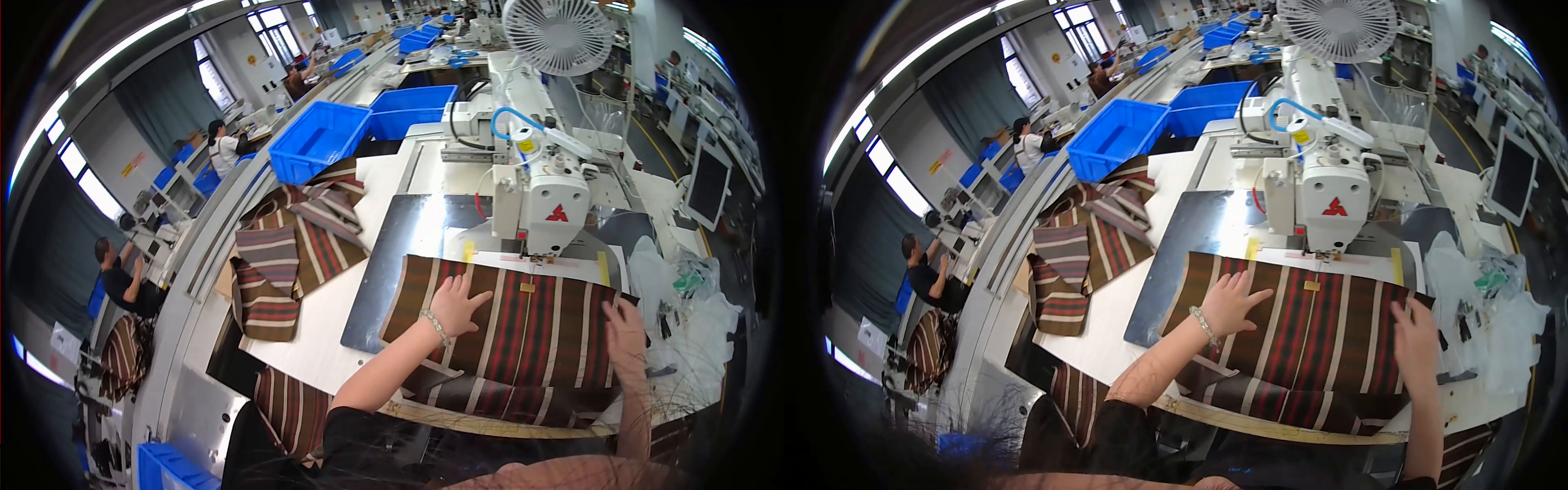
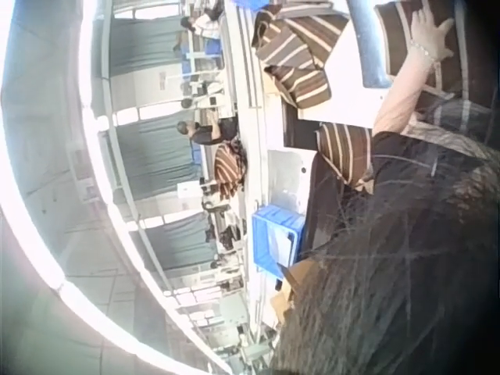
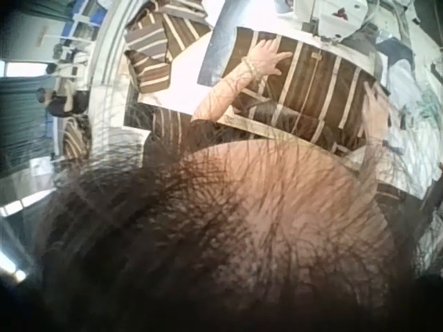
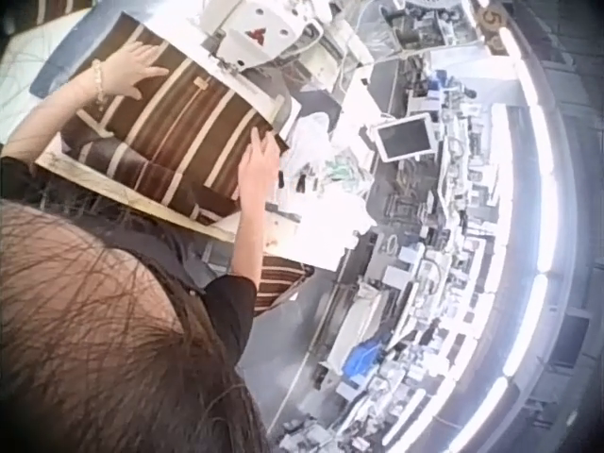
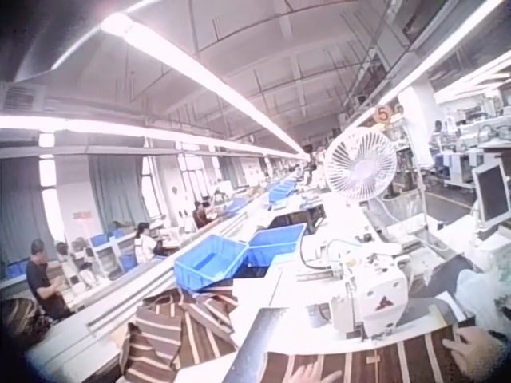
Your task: Sewing components of a striped leather bag using an industrial sewing machine.
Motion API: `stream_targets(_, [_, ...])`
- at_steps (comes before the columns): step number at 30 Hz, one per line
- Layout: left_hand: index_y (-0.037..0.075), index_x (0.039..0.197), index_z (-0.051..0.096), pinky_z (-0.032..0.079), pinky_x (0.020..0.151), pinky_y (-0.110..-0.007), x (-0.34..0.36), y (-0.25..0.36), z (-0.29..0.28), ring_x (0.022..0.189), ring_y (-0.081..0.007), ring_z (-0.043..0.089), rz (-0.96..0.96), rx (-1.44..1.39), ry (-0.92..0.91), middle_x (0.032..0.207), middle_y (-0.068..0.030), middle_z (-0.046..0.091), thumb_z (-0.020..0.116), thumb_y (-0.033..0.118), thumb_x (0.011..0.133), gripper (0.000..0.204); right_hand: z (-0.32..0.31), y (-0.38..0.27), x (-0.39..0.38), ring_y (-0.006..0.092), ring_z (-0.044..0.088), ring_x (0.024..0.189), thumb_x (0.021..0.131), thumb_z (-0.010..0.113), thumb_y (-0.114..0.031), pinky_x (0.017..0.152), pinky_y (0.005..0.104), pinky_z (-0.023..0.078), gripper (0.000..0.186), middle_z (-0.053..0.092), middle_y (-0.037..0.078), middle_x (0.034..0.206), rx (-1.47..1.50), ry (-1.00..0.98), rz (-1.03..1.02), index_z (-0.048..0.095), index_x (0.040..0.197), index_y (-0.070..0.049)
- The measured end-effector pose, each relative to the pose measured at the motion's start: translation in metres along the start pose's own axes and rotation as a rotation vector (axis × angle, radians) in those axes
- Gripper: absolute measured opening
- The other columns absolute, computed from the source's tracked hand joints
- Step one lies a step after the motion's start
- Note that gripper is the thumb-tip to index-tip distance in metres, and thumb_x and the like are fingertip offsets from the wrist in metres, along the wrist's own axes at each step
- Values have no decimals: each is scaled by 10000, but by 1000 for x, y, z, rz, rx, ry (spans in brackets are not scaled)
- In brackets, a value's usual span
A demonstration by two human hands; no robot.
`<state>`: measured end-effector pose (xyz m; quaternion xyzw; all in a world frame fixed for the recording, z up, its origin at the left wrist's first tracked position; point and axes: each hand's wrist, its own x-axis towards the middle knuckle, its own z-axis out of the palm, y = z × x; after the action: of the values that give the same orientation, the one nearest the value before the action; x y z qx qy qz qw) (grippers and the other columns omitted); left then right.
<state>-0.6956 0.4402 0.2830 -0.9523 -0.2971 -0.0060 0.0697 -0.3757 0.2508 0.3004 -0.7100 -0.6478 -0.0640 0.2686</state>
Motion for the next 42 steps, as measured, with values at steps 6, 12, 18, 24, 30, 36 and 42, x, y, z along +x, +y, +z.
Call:
stream_targets(6, [345, 1391, 385, 411, 929, -379, 66, -41, 35, 1011, -273, 536, 276, -61, 94, 1093, -109, 523, 589, 213, 845, 598, 68, 11, 57, 308, 497, 1074, 793, 630, -129, 908, 426, 387, 493, 513, 141, 1170, -196, 30, -271, 514, 1272, -125])
stream_targets(12, [343, 1358, 444, 445, 766, -346, 68, -39, 48, 824, -244, 561, 294, -27, 164, 972, -70, 510, 543, 38, 744, 693, 92, 39, 76, 236, 502, 746, 769, 551, -40, 700, 375, 390, 527, 472, 52, 785, -130, -132, -430, 576, 1250, -254])
stream_targets(18, [284, 1243, 586, 422, 719, -341, 80, -26, 24, 778, -219, 562, 243, -141, 235, 833, -49, 528, 515, 32, 758, 551, 82, 55, 95, 240, 494, 654, 728, 532, -14, 614, 364, 402, 526, 458, 50, 705, 28, -88, -530, 642, 1162, -290])
stream_targets(24, [256, 1176, 639, 411, 726, -344, 102, -23, 44, 770, -223, 556, 197, -199, 289, 785, -51, 552, 500, 52, 796, 453, 94, 77, 118, 279, 567, 686, 751, 543, -34, 657, 401, 474, 481, 543, 72, 726, 59, -223, -475, 655, 1134, -303])
stream_targets(30, [262, 1180, 639, 418, 751, -359, 105, -27, 56, 821, -238, 552, 171, -317, 283, 808, -51, 542, 523, 86, 805, 430, 107, 89, 114, 269, 569, 701, 758, 544, -47, 671, 385, 474, 498, 552, 57, 750, 113, -220, -443, 637, 1164, -319])
stream_targets(36, [253, 1184, 633, 404, 780, -361, 102, -25, 48, 850, -231, 526, 142, -335, 230, 856, -57, 538, 549, 156, 814, 391, 108, 92, 110, 244, 569, 729, 761, 539, -41, 707, 365, 469, 506, 552, 44, 797, 83, -171, -470, 636, 1162, -335])
stream_targets(42, [254, 1194, 631, 388, 793, -363, 104, -31, 51, 894, -248, 526, 127, -382, 192, 929, -68, 547, 538, 202, 854, 357, 108, 90, 114, 236, 578, 734, 745, 537, -21, 706, 363, 473, 516, 554, 34, 799, 68, -167, -479, 642, 1146, -329])
